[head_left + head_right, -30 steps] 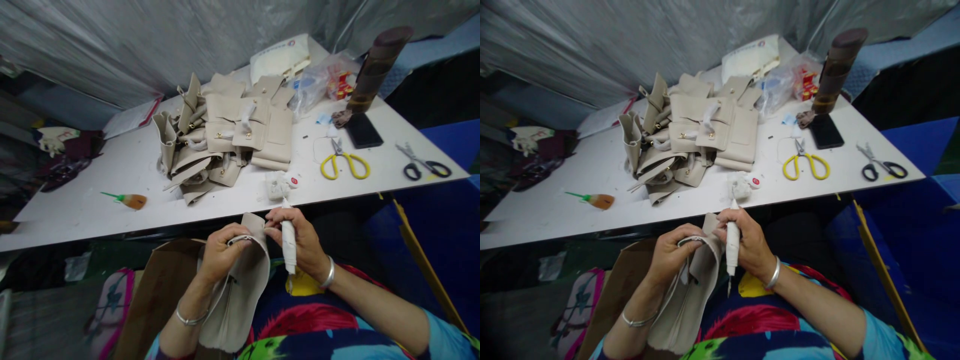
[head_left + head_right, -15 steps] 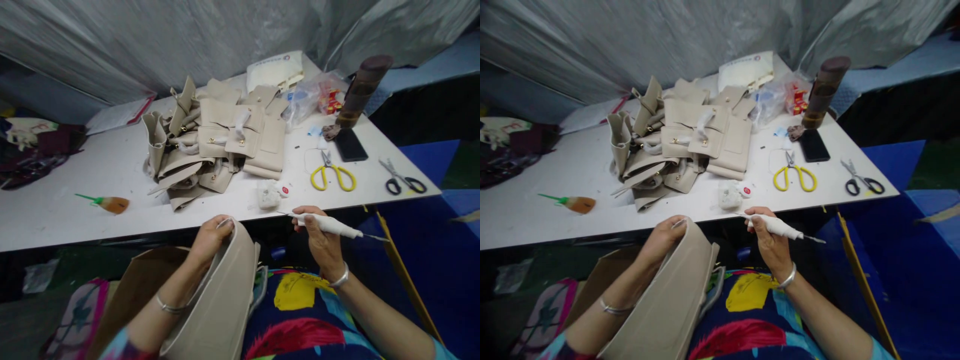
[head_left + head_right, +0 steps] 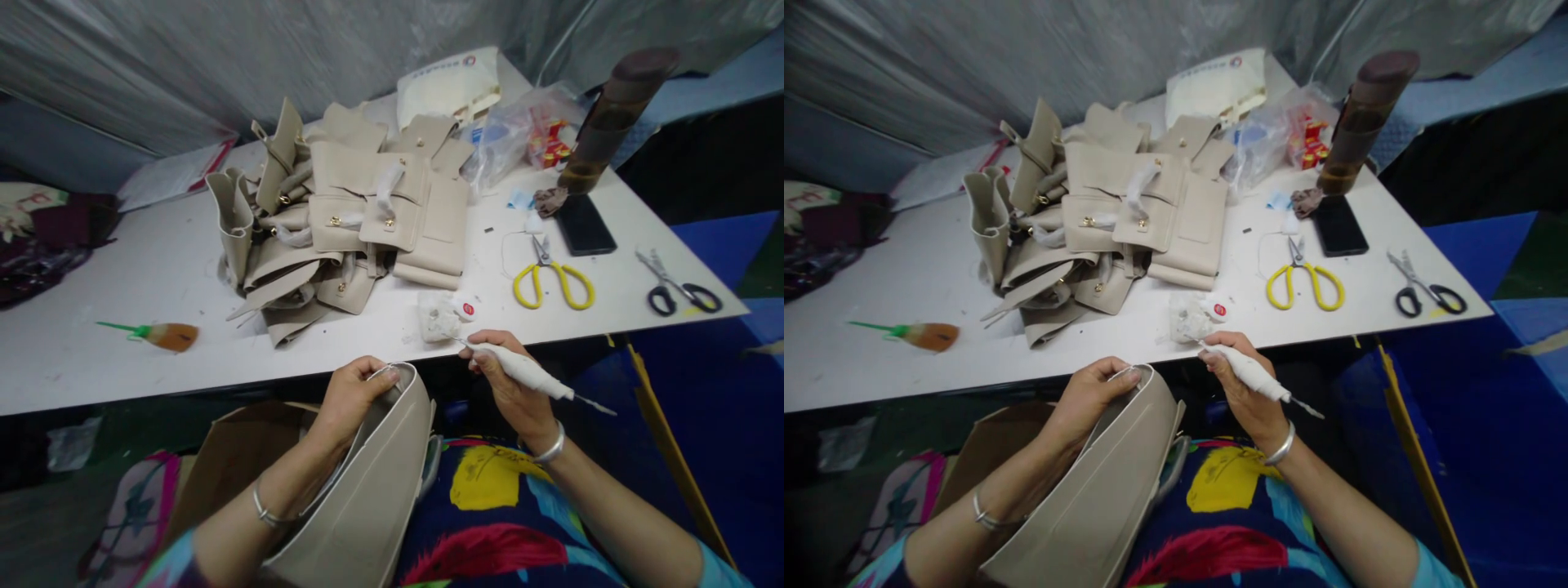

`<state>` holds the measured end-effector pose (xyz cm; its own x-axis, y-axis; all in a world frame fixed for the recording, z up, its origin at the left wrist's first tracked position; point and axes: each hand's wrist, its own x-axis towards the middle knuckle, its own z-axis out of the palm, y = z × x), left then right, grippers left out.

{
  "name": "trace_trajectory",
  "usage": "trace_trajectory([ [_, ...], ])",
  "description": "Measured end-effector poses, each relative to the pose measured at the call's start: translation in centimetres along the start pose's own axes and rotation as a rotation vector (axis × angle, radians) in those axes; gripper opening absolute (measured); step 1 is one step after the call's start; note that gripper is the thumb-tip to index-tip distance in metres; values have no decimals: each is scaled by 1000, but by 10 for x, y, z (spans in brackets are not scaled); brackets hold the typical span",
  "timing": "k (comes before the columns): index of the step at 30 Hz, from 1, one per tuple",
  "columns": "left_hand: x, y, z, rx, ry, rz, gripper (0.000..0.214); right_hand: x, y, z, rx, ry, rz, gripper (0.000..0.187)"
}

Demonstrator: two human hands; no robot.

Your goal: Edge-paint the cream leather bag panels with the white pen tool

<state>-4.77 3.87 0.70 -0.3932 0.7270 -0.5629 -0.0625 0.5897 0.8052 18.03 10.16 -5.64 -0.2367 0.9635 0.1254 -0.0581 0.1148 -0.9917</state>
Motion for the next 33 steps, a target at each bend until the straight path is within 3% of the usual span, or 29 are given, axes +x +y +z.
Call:
trace_trajectory([
  [4, -3, 0, 8, 62, -26, 75, 32, -6, -15, 7, 125, -209, -168, 28],
  [8, -2, 0, 10, 86, -32, 103, 28, -4, -40, 24, -93, -580, -508, 30],
  [10, -2, -1, 9, 96, -21, 98, 31, -3, -46, 33, -242, -629, -692, 25],
  [12, -3, 0, 4, 116, -8, 102, 32, -5, -44, 38, -317, -598, -774, 18],
  [15, -8, 6, -7, 127, -43, 67, 32, -14, -31, 32, -237, -530, -690, 20],
  [18, -14, 15, -17, 159, -185, 6, 28, -29, -15, 16, -54, -428, -513, 30],
  [21, -17, 21, -18, 177, -310, 6, 22, -46, -6, 1, 95, -314, -376, 21],
  [27, -14, -5, 19, 96, -314, -4, 25, -67, -2, -16, 64, -236, -291, 19],
  [33, -25, -31, 49, 172, -190, 276, 12, -75, -7, -26, -103, -259, -277, 25],
])
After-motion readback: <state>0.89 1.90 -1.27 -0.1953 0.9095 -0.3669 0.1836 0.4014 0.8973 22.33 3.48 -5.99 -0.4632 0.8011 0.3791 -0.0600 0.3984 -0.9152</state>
